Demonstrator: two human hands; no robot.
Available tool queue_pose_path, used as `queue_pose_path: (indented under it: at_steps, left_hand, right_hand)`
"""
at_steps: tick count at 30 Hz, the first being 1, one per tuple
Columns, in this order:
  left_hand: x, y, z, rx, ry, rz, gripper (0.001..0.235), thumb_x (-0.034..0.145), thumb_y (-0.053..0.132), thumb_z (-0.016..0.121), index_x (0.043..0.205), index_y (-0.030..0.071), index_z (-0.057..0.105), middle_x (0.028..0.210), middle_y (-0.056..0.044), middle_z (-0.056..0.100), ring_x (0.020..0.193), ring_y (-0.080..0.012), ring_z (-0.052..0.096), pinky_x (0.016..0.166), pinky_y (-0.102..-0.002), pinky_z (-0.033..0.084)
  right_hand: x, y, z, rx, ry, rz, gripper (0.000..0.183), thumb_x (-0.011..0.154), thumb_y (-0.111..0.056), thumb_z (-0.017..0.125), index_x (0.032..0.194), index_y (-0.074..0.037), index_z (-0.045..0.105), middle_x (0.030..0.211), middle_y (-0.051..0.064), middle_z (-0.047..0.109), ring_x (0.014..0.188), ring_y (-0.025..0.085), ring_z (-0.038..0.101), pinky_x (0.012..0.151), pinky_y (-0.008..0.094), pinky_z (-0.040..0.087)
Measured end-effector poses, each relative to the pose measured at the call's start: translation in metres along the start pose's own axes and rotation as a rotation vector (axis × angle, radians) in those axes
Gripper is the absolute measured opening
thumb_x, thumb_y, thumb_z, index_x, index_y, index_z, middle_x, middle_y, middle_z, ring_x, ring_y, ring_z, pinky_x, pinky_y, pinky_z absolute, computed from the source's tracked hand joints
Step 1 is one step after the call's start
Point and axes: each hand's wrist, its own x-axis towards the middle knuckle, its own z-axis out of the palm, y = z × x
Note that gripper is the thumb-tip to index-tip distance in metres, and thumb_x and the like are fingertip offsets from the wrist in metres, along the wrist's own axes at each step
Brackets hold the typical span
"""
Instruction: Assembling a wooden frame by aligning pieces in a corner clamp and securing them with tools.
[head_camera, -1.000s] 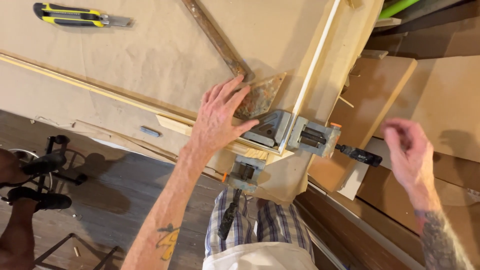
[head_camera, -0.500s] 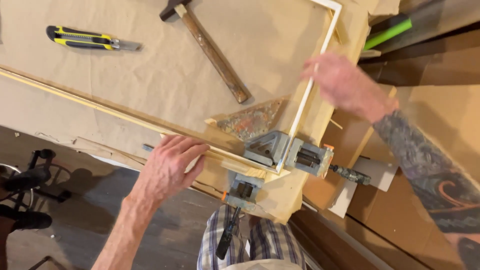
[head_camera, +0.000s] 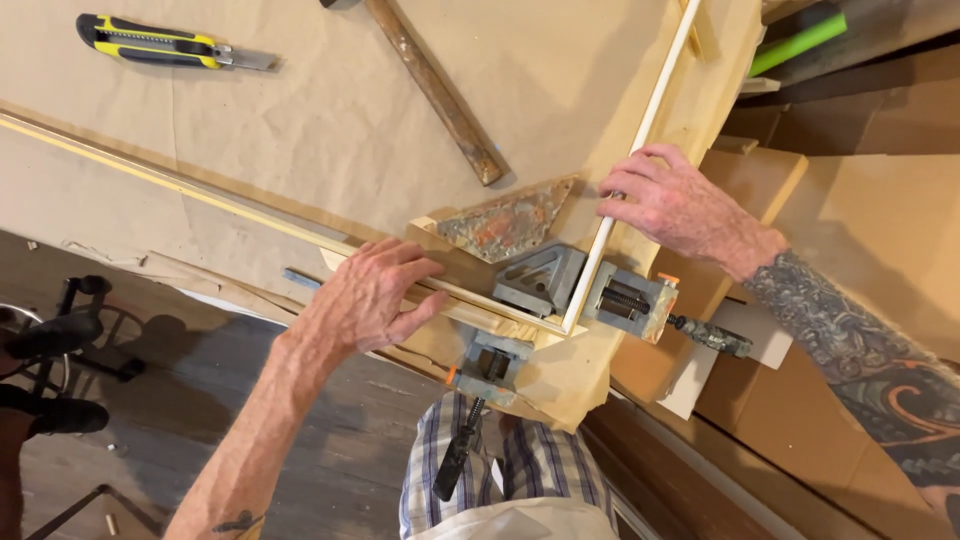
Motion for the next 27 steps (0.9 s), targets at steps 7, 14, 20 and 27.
queue_pose_path:
  at_steps: [7,14,20,27]
  left_hand:
    - [-0.002,0.004,-0.018,0.026,0.068,0.063,0.014,0.085,0.014,0.068,0.097,0.012,0.077,0.092,-0.009,0.072,0.089,-0.0262,0.072,0.083,-0.040,0.058]
    - [-0.003,-0.005,-0.024,0.037,0.136,0.171,0.019,0.089,0.008,0.068,0.106,0.006,0.077,0.096,-0.008,0.072,0.085,-0.0223,0.069,0.084,-0.041,0.059]
    - [-0.004,-0.013,-0.021,0.050,0.171,0.149,0.021,0.087,0.010,0.067,0.106,0.006,0.076,0.094,-0.008,0.071,0.085,-0.0241,0.067,0.080,-0.042,0.057]
    - [-0.008,-0.018,-0.015,0.068,0.190,0.084,0.032,0.089,0.021,0.064,0.115,0.005,0.072,0.102,-0.014,0.073,0.090,-0.0257,0.070,0.088,-0.048,0.055]
  right_hand:
    - [0.008,0.001,-0.030,0.025,0.030,0.035,0.009,0.096,-0.015,0.068,0.103,-0.020,0.065,0.109,-0.004,0.061,0.115,0.015,0.059,0.111,0.043,0.044]
    - [0.027,0.001,-0.027,-0.039,-0.040,0.012,0.029,0.090,-0.015,0.077,0.118,-0.021,0.073,0.119,0.003,0.073,0.112,0.022,0.065,0.108,0.045,0.045]
    - [0.038,-0.005,-0.028,-0.011,-0.003,0.016,0.027,0.088,-0.011,0.077,0.114,-0.016,0.073,0.117,0.005,0.072,0.112,0.024,0.065,0.107,0.046,0.047]
    - [0.048,-0.015,-0.055,0.036,-0.080,0.017,0.037,0.088,-0.004,0.067,0.124,-0.015,0.068,0.122,0.004,0.070,0.114,0.024,0.062,0.106,0.042,0.045]
